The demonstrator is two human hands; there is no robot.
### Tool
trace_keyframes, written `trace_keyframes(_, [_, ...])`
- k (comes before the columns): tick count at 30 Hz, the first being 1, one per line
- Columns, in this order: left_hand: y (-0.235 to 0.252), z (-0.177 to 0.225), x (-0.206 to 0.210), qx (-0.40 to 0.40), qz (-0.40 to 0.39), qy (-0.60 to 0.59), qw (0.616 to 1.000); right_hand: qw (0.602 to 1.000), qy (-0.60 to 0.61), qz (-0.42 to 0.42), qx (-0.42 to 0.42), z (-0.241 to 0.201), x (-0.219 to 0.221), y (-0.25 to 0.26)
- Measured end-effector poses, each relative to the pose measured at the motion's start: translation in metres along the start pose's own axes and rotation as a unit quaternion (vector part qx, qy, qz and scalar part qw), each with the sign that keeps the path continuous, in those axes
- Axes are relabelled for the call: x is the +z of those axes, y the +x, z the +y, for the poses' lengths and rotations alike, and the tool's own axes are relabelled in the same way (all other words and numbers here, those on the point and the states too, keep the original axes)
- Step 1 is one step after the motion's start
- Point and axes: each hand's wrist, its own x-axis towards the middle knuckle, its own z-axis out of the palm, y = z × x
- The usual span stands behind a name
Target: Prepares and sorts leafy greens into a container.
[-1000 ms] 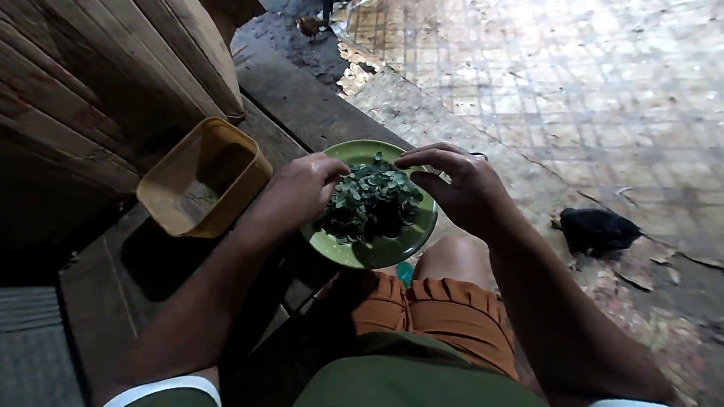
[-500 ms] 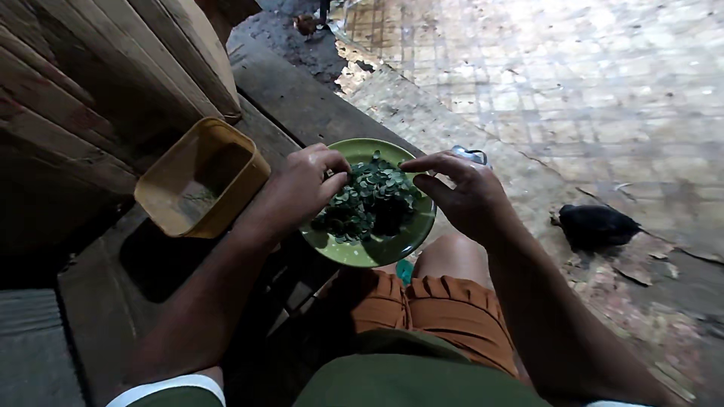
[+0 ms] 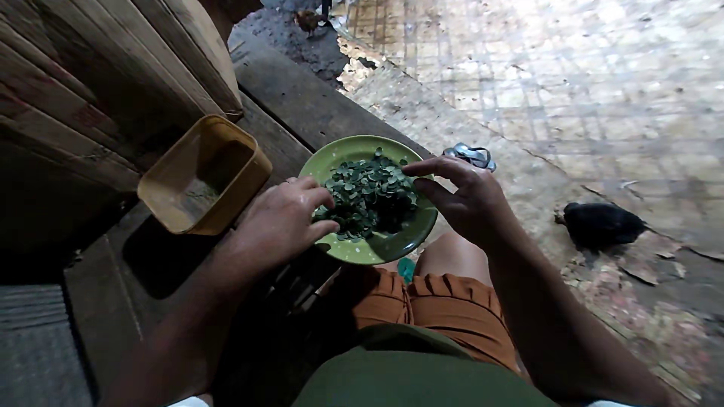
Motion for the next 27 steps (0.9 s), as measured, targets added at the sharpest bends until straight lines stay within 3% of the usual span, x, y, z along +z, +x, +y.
trace_keyframes(7, [0.004, -0.001, 0.006, 0.001, 0.074, -0.019, 0.997, 1.000, -0.004, -0.004, 0.000, -0.006, 0.006, -0.002])
trace_keyframes(11, [0.009, 0.000, -0.008, -0.023, 0.134, -0.128, 0.982, 1.000, 0.008, 0.001, -0.018, -0.009, 0.009, -0.001])
trace_keyframes(16, [0.018, 0.008, -0.001, -0.069, 0.152, -0.299, 0.940, 0.998, 0.047, 0.005, -0.032, -0.025, 0.021, -0.001])
trace_keyframes(23, [0.019, 0.024, 0.014, -0.044, 0.183, -0.256, 0.948, 0.998, 0.041, 0.042, -0.017, -0.039, 0.043, 0.005])
trace_keyframes(27, [0.019, 0.022, 0.011, -0.073, 0.181, -0.283, 0.939, 0.998, 0.043, 0.049, -0.018, -0.037, 0.040, 0.008])
